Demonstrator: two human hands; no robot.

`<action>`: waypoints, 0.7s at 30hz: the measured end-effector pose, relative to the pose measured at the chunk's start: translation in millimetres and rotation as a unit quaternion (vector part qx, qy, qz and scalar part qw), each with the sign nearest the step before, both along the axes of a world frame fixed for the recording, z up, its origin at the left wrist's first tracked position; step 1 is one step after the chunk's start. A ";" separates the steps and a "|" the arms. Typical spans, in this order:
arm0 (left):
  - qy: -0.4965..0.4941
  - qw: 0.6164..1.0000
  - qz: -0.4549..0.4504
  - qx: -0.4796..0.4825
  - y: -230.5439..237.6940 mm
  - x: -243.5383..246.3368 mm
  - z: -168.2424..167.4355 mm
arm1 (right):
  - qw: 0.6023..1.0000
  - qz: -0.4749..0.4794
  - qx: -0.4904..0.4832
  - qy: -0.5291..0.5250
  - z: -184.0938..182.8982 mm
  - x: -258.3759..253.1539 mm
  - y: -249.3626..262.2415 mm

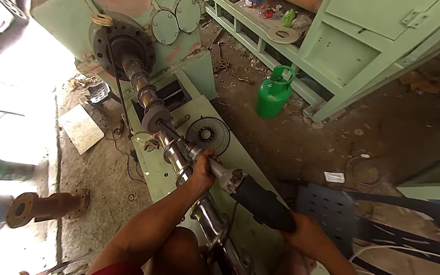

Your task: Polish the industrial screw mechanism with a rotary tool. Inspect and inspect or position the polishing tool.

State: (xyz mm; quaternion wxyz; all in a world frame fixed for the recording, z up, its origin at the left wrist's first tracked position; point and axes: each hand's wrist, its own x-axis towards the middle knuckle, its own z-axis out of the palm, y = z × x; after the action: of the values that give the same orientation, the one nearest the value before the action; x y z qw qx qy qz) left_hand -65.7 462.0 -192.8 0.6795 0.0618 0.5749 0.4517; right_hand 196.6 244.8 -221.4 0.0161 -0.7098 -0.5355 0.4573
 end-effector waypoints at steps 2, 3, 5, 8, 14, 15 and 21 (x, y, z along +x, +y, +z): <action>-0.004 1.000 0.004 0.004 -2.9 -2.8 2.0 | 1.000 0.005 0.003 -0.001 2.6 -0.1 0.7; -0.006 1.000 0.005 0.004 -4.4 -3.7 3.3 | 1.000 0.009 0.007 -0.001 3.3 0.3 0.6; -0.004 1.000 0.004 0.004 -6.8 -4.9 5.4 | 1.000 0.010 0.008 0.001 4.8 0.3 0.5; -0.002 1.000 0.003 0.002 -8.8 -6.8 5.6 | 1.000 0.011 -0.004 0.001 5.1 -1.0 -0.3; 0.014 1.000 -0.004 -0.003 -2.4 -0.2 3.6 | 1.000 -0.002 0.006 0.011 -2.4 -2.6 -2.0; 0.019 1.000 -0.005 -0.005 -1.0 2.2 2.5 | 1.000 -0.004 0.008 0.013 -3.7 -2.4 -2.0; 0.039 0.999 -0.014 -0.016 11.1 12.7 -8.8 | 0.999 -0.025 0.008 0.033 -15.5 -2.8 1.4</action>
State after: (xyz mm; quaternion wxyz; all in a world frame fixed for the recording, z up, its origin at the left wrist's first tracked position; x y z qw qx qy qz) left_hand -53.0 473.1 -201.6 0.6639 0.0765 0.6073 0.4296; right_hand 193.7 246.2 -236.9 0.0512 -0.7074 -0.5206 0.4754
